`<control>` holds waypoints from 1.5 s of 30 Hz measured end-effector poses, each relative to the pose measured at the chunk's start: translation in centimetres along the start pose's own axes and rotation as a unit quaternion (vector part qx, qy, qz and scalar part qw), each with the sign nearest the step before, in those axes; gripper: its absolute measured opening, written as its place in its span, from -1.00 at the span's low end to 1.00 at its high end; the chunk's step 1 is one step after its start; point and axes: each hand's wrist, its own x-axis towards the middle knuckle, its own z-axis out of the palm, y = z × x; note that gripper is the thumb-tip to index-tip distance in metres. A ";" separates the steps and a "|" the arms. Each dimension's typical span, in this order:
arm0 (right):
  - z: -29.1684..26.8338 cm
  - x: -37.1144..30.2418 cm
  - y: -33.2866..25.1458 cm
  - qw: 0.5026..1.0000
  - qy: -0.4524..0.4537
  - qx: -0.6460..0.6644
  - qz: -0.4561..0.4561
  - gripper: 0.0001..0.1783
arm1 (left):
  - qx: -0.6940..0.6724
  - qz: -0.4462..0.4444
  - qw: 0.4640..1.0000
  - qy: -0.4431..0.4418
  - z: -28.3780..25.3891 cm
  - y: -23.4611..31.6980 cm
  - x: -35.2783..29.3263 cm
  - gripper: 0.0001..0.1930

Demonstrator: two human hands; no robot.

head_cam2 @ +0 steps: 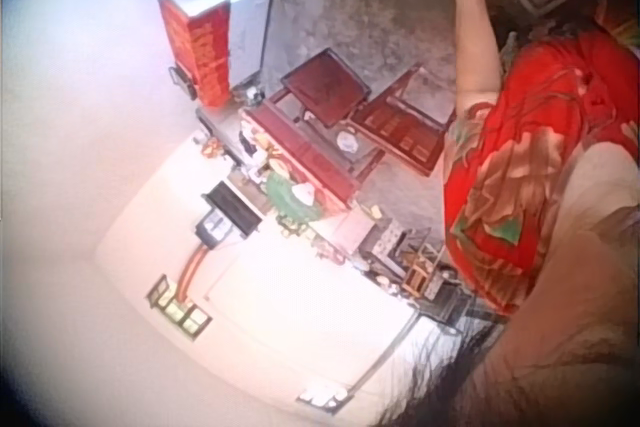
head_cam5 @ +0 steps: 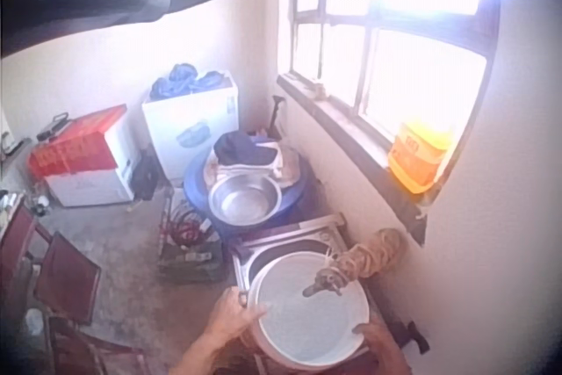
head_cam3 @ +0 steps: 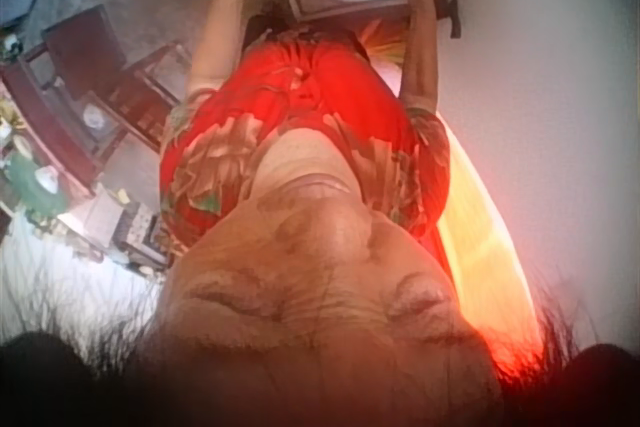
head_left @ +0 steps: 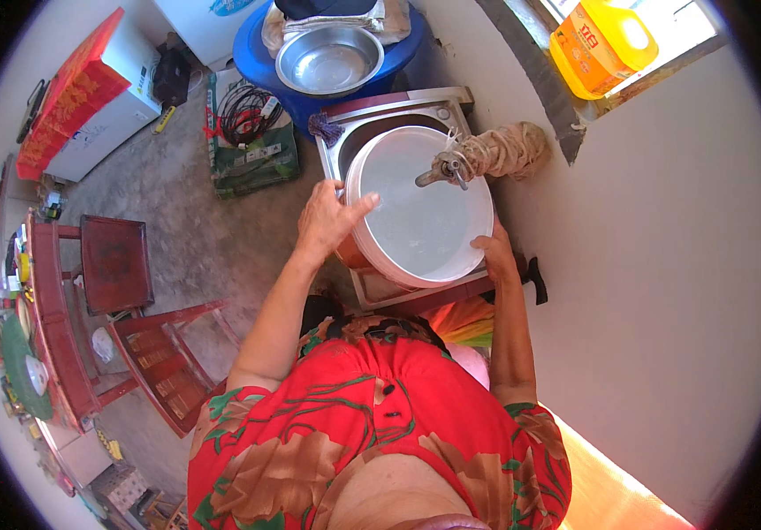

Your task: The person fills a white bucket with water from a tap, carries it to a table, and sets it down. Then, the person sits on a low stool and trims the ends of green onions by hand, placing the trimmed pieces into a metal bowl.

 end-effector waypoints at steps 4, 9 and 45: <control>-0.4 0.3 0.3 1.000 -0.010 0.014 -0.006 -0.16 | 0.000 -0.042 0.997 -0.063 0.3 1.9 2.4 -0.36; -0.4 0.2 0.8 1.000 0.010 0.022 -0.001 -0.22 | -0.031 -0.037 0.997 -0.061 0.9 1.5 2.9 -0.45; 5.3 5.5 -14.9 0.744 -0.260 -0.459 -0.410 -0.56 | -0.017 -0.033 0.993 -0.114 0.6 1.8 2.8 -0.43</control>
